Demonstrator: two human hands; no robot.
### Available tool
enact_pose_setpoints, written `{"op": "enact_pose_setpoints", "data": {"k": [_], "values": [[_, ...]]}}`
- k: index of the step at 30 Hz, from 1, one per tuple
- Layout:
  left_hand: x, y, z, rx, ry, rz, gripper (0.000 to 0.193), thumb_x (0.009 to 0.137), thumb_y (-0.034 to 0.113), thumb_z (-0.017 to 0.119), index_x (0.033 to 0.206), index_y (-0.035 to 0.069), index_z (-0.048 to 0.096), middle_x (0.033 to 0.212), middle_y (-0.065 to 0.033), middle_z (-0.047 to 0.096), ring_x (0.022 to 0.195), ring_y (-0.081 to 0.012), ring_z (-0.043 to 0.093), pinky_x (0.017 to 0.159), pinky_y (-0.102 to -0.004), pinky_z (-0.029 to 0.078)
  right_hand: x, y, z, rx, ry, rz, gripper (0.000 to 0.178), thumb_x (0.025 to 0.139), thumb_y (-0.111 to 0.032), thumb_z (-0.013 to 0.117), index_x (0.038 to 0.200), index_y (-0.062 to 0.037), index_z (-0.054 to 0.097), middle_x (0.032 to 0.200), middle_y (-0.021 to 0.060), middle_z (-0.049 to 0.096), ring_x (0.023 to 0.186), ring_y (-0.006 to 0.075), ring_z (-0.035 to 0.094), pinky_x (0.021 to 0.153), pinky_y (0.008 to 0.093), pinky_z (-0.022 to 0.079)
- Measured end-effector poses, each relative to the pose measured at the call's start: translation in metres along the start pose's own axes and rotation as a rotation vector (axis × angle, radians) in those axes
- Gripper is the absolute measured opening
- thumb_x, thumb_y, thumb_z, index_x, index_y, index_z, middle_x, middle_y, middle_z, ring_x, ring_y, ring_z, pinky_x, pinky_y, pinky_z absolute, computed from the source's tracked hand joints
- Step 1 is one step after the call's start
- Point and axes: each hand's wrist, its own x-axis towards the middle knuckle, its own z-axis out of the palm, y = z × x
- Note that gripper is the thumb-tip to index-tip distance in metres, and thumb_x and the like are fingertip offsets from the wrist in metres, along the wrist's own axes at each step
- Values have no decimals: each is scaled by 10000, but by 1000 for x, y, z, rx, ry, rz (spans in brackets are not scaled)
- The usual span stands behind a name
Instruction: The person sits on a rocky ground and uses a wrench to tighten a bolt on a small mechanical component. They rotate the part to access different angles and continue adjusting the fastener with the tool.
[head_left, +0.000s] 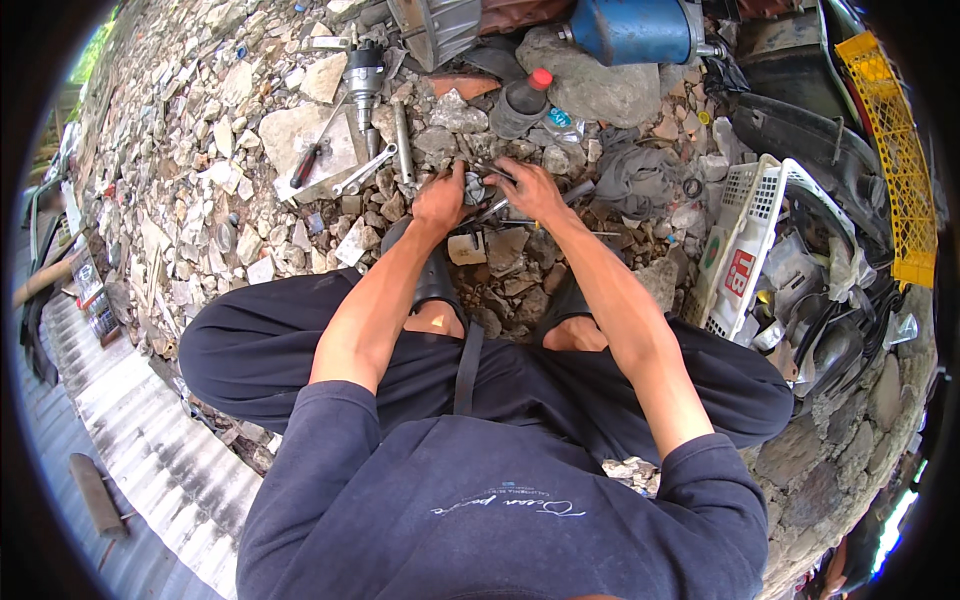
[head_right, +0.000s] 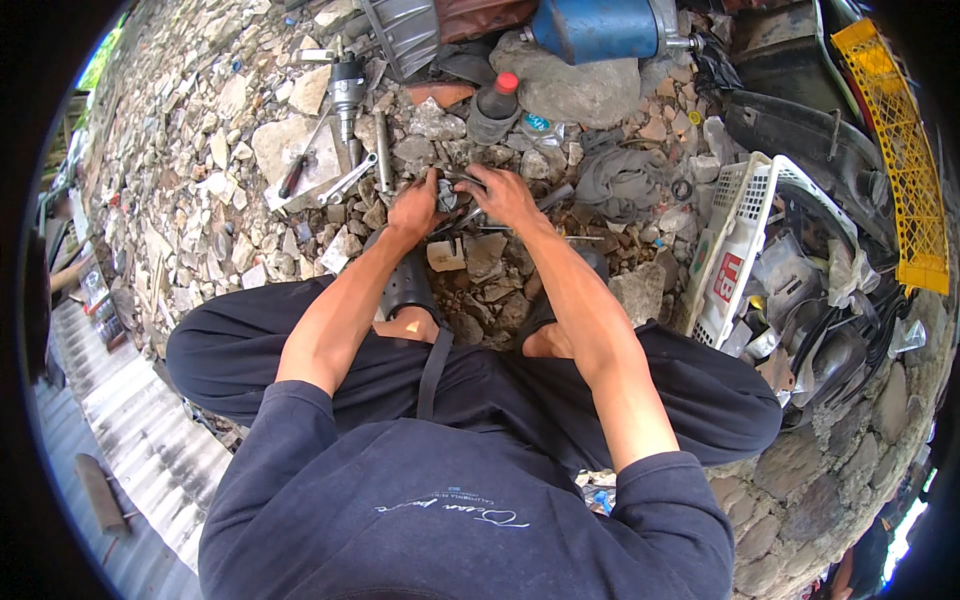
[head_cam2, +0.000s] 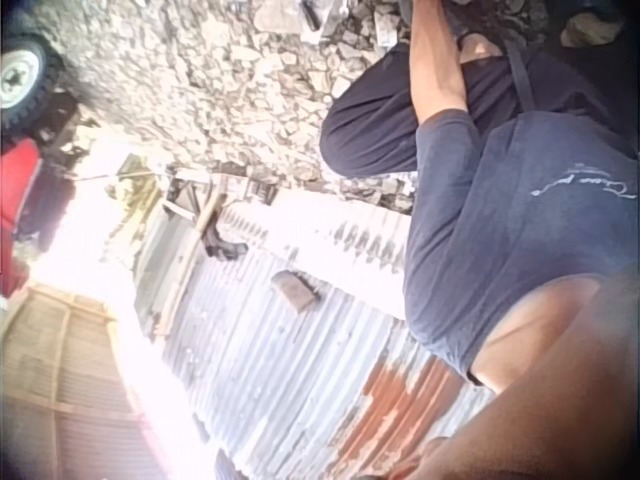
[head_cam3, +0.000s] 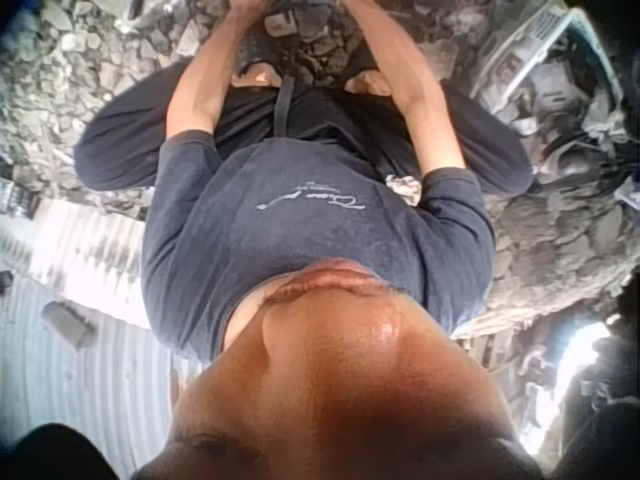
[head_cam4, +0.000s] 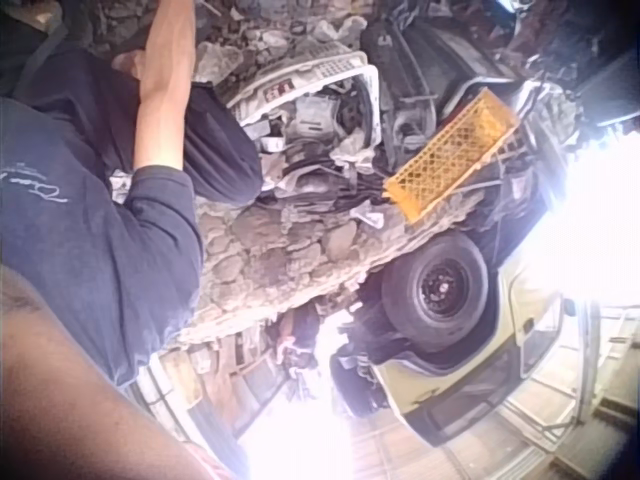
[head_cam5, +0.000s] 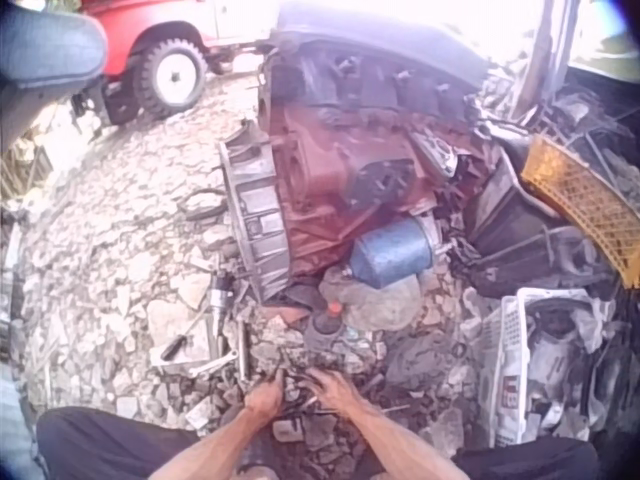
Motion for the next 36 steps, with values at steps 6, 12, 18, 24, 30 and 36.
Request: {"op": "enact_pose_setpoints", "data": {"k": [6, 12, 18, 24, 30, 36], "values": [[2, -7, 7, 40, 36, 35, 773, 727, 392, 812, 1270, 56, 376, 1137, -229, 604, 1095, -424, 571, 913, -464, 489, -3, -12, 1, 56, -21, 211, 263, 914, -277, 642, 1091, -82, 647, 944, 158, 681, 774, 368, 636, 685, 434, 494], [8, -14, 11, 97, 26, 73, 997, 694, 592, 771, 1350, -23, 340, 1145, -285, 609, 1037, -427, 615, 889, -463, 510, -32, -4, 0, 40, 125, 620, 482, 922, -486, 592, 1073, -32, 653, 826, 198, 671, 738, 370, 630, 698, 417, 480], [4, -5, 0, 88, -16, 38, 1053, 647, 698, 740, 1317, -38, 395, 1047, -258, 647, 998, -408, 632, 863, -459, 515, -64, -8, 0, -105, 56, 508, 490, 893, -515, 612, 963, -33, 665, 753, 199, 657, 731, 395, 642, 652, 473, 480], [6, -16, 9, 60, 68, 112, 1022, 657, 689, 738, 1288, -49, 419, 990, -249, 660, 908, -419, 652, 801, -472, 528, -43, -2, 5, -128, 38, 268, 468, 880, -498, 638, 946, -35, 652, 763, 202, 658, 741, 402, 636, 633, 456, 481], [2, -26, 16, -26, 165, 219, 912, 666, 653, 748, 1225, 3, 436, 980, -244, 659, 888, -413, 659, 787, -466, 535, -30, 8, 17, -15, -4, 157, 404, 880, -422, 661, 930, -23, 625, 830, 187, 664, 783, 409, 627, 652, 448, 485], [0, -26, 10, -22, 153, 242, 1026, 645, 683, 745, 1286, -46, 415, 1025, -258, 651, 909, -412, 661, 791, -456, 539, -18, 10, 11, -15, -3, -35, 277, 869, -294, 685, 934, -35, 613, 858, 170, 651, 798, 392, 628, 655, 445, 495]]}}
